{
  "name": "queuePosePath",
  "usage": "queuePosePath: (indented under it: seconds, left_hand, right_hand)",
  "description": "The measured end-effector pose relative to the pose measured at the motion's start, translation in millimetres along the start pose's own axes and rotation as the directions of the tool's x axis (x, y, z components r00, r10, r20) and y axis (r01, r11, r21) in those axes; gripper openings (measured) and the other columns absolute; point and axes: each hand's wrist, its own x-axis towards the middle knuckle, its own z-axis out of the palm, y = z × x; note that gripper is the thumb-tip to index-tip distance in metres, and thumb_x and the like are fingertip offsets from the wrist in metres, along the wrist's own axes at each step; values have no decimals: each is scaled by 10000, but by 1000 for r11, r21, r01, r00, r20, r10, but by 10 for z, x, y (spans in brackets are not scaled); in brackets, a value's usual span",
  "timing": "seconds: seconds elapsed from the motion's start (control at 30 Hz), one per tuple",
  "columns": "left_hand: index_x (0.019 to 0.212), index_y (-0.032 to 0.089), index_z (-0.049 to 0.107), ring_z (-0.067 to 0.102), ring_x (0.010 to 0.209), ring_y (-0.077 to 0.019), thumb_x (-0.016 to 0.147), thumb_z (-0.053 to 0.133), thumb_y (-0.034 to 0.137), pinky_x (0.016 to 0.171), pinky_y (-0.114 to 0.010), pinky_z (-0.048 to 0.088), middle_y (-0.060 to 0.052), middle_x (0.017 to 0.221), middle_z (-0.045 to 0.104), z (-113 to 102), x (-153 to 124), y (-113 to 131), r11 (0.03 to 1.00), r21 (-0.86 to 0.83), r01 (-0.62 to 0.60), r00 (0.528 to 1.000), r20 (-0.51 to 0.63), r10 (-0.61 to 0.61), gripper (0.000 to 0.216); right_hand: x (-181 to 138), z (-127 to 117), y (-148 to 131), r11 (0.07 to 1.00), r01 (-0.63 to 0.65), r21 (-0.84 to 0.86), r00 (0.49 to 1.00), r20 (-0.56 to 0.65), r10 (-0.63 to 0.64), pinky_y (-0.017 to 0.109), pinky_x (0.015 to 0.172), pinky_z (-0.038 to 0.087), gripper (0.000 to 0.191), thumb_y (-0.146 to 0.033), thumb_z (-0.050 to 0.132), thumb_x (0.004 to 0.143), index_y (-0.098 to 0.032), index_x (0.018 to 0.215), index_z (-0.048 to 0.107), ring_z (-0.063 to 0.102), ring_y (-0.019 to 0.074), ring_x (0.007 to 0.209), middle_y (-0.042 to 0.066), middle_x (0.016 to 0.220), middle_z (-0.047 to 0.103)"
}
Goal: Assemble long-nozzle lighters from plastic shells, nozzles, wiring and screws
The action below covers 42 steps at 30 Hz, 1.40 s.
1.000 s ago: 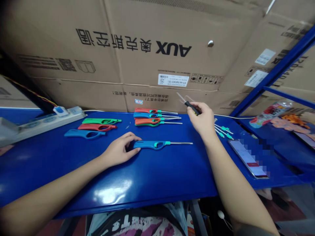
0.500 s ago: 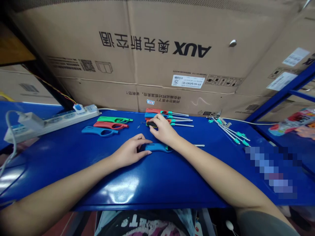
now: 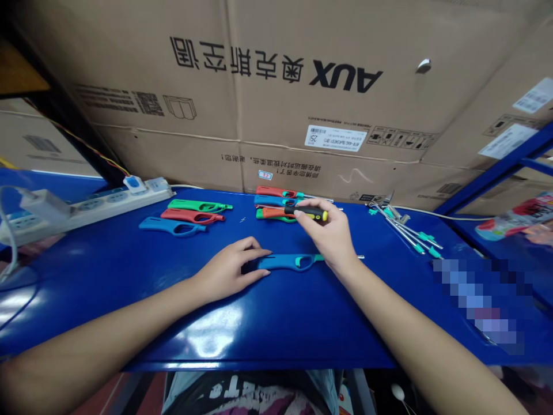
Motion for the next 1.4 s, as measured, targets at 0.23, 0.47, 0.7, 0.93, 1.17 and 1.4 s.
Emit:
queuePosePath:
  seconds: [0.23, 0.47, 0.7, 0.93, 1.17, 1.4]
  left_hand:
    - [1321, 230, 635, 610, 1082, -275, 866, 724, 487, 963, -442, 483, -90, 1182, 641, 110, -18, 86, 999, -35, -21, 1000, -22, 21, 531]
    - [1242, 220, 664, 567, 741, -139, 836, 767, 382, 703, -274, 497, -40, 1071, 716, 7, -1, 83, 925, -352, 143, 967, -151, -207, 449]
    - [1021, 209, 753, 576, 711, -125, 825, 778, 345, 675, -258, 467, -19, 944, 758, -54, -41, 217, 876, -460, 145, 968, -116, -221, 240]
    - [961, 197, 772, 592, 700, -122, 849, 750, 269, 660, -250, 478, -23, 904, 766, -98, -58, 286, 891, -440, 109, 961, -181, -207, 134]
    - [944, 187, 790, 663, 765, -157, 907, 680, 274, 699, -270, 507, -46, 899, 781, -128, -55, 320, 887, -451, 98, 959, -195, -205, 145]
    - [898, 210, 812, 542, 612, -106, 886, 696, 390, 589, -218, 426, -32, 821, 778, -91, -24, 298, 523, -791, 318, 868, 21, -496, 214]
  right_hand:
    - [-60, -73, 46, 864, -222, 451, 950, -99, 296, 195, 410, 356, 246, -364, 821, 703, -181, 778, 675, 438, 67, 510, -42, 635, 525]
    - [-111, -103, 25, 774, -377, 509, 906, 29, 422, 188, 367, 347, 181, -289, 751, 749, -159, 719, 629, 393, 36, 463, -3, 755, 606]
    - [-252, -61, -91, 774, -359, 522, 923, 75, 378, 194, 368, 364, 116, -243, 693, 823, -163, 747, 657, 437, 40, 449, 8, 794, 633]
    - [-267, -81, -105, 806, -295, 514, 951, 72, 302, 201, 353, 367, 85, -210, 653, 820, -184, 740, 665, 464, 55, 433, 5, 783, 625]
    - [-249, -94, -115, 802, -301, 515, 946, 55, 320, 202, 353, 360, 102, -203, 650, 813, -183, 713, 663, 453, 59, 435, 10, 756, 618]
    - [-253, -77, -94, 808, -289, 513, 949, 42, 313, 206, 346, 377, 89, -209, 664, 800, -191, 714, 681, 476, 66, 437, 7, 764, 629]
